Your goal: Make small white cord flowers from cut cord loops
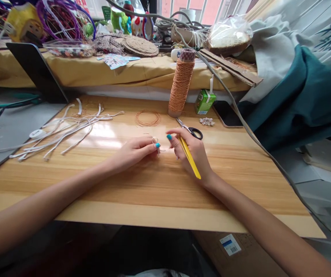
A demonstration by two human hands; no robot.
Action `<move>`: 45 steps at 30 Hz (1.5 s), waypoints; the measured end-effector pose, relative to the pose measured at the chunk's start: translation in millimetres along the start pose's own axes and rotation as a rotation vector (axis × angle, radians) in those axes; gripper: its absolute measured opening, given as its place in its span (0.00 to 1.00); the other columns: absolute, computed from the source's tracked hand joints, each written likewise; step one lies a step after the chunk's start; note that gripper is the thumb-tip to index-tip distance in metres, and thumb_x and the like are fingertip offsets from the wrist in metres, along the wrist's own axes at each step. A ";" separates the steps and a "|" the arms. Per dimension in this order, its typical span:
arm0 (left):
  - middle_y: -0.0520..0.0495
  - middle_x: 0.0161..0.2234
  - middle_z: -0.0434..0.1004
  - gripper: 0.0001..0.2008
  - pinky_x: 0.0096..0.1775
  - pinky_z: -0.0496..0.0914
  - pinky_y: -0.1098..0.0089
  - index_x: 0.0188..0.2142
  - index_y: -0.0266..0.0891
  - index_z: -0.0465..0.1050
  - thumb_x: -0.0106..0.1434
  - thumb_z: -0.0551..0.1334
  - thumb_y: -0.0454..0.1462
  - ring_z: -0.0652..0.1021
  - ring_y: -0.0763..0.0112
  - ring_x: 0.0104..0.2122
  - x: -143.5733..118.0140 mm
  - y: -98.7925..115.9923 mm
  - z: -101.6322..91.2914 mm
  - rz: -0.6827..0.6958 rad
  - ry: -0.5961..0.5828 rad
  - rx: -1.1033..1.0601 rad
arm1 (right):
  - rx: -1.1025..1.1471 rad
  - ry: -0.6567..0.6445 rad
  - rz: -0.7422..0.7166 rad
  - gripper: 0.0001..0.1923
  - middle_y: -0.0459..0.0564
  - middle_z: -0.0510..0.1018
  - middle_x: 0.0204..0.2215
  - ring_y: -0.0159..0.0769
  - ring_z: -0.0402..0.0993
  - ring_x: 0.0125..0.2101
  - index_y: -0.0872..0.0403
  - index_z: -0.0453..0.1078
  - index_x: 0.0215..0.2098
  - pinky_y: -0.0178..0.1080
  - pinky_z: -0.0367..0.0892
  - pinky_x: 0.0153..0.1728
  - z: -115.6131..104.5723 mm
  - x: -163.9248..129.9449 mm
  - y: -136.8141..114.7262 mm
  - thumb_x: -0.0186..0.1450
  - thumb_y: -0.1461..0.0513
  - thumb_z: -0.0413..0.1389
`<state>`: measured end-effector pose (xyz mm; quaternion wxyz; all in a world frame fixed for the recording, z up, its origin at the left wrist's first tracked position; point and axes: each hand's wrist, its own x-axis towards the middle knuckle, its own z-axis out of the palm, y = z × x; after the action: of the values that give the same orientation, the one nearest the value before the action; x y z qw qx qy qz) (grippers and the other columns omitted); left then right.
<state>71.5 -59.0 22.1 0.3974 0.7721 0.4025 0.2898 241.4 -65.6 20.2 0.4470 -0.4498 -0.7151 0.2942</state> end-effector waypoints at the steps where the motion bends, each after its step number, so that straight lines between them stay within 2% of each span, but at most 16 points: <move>1: 0.51 0.25 0.65 0.14 0.33 0.60 0.74 0.23 0.35 0.67 0.61 0.49 0.36 0.67 0.75 0.29 -0.6 0.6 0.2 0.043 -0.006 0.061 | -0.068 -0.052 -0.017 0.09 0.43 0.69 0.22 0.25 0.64 0.19 0.53 0.67 0.36 0.31 0.60 0.20 -0.2 0.4 0.4 0.60 0.57 0.51; 5: 0.51 0.25 0.63 0.14 0.29 0.60 0.75 0.24 0.34 0.67 0.61 0.49 0.36 0.66 0.77 0.26 -2.7 -1.9 2.1 0.171 0.056 0.254 | -0.142 -0.178 -0.052 0.08 0.44 0.71 0.23 0.28 0.68 0.24 0.55 0.69 0.31 0.32 0.62 0.27 -0.3 -0.6 -0.1 0.59 0.58 0.52; 13: 0.48 0.29 0.67 0.10 0.29 0.61 0.75 0.29 0.33 0.68 0.60 0.52 0.37 0.67 0.77 0.28 -1.6 -12.3 5.4 0.245 0.176 0.311 | -0.111 -0.167 0.057 0.09 0.43 0.68 0.20 0.26 0.63 0.20 0.56 0.67 0.31 0.30 0.58 0.22 1.5 -1.1 -2.8 0.59 0.57 0.52; 17: 0.49 0.29 0.68 0.08 0.30 0.61 0.75 0.29 0.34 0.67 0.60 0.52 0.35 0.67 0.77 0.28 0.3 -10.3 3.3 0.183 0.133 0.210 | -0.067 -0.112 0.073 0.12 0.42 0.66 0.20 0.24 0.60 0.18 0.55 0.66 0.34 0.31 0.56 0.20 1.9 -1.1 0.6 0.62 0.55 0.48; 21: 0.51 0.25 0.66 0.08 0.30 0.60 0.73 0.27 0.35 0.64 0.60 0.51 0.36 0.66 0.76 0.27 1.6 -6.0 2.8 0.055 0.074 0.131 | 0.003 0.009 -0.056 0.17 0.44 0.62 0.23 0.24 0.58 0.20 0.52 0.69 0.36 0.31 0.57 0.21 -1.8 -2.0 0.3 0.65 0.55 0.41; 23: 0.51 0.25 0.63 0.09 0.30 0.59 0.73 0.27 0.36 0.62 0.61 0.50 0.36 0.65 0.75 0.27 1.4 -4.0 3.8 0.010 0.051 0.111 | 0.008 0.018 -0.125 0.17 0.44 0.62 0.23 0.25 0.60 0.21 0.52 0.71 0.33 0.32 0.58 0.22 -3.3 -3.0 -1.3 0.65 0.56 0.42; 25: 0.52 0.25 0.62 0.09 0.30 0.59 0.72 0.26 0.36 0.59 0.61 0.48 0.36 0.65 0.74 0.27 0.7 -2.2 5.2 -0.007 0.026 0.100 | 0.041 -0.007 -0.133 0.12 0.44 0.63 0.22 0.25 0.61 0.22 0.52 0.70 0.35 0.32 0.59 0.23 -3.1 -4.0 -2.7 0.64 0.58 0.45; 28: 0.52 0.24 0.61 0.09 0.30 0.58 0.72 0.25 0.38 0.56 0.62 0.47 0.36 0.64 0.74 0.26 -0.1 -0.6 6.6 -0.011 -0.001 0.089 | 0.139 -0.040 -0.053 0.08 0.42 0.67 0.23 0.24 0.64 0.20 0.52 0.64 0.39 0.31 0.61 0.21 0.0 -5.3 -3.6 0.60 0.60 0.52; 32: 0.52 0.24 0.61 0.10 0.30 0.58 0.71 0.24 0.38 0.55 0.62 0.47 0.36 0.64 0.73 0.27 0.6 -0.8 7.5 -0.009 0.002 0.114 | 0.192 -0.033 0.024 0.08 0.42 0.69 0.23 0.24 0.67 0.20 0.53 0.60 0.31 0.29 0.62 0.19 3.7 -6.4 -3.1 0.56 0.61 0.56; 38: 0.52 0.24 0.60 0.10 0.28 0.58 0.71 0.23 0.39 0.53 0.61 0.48 0.36 0.63 0.73 0.26 1.9 -4.3 8.4 -0.004 0.036 0.194 | 0.210 0.058 -0.119 0.08 0.43 0.68 0.25 0.24 0.68 0.21 0.53 0.61 0.28 0.30 0.64 0.19 3.5 -7.9 4.1 0.54 0.62 0.57; 45: 0.50 0.26 0.64 0.08 0.31 0.61 0.71 0.27 0.37 0.59 0.62 0.48 0.34 0.66 0.72 0.28 0.9 -4.9 8.1 0.055 0.022 0.228 | 0.131 -0.001 -0.132 0.06 0.43 0.68 0.23 0.25 0.68 0.19 0.54 0.62 0.26 0.30 0.65 0.18 3.0 -7.2 3.6 0.56 0.61 0.56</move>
<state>76.3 -59.5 13.9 0.2946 0.8199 0.4157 0.2613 241.5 -70.6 13.3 0.4936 -0.3715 -0.7226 0.3102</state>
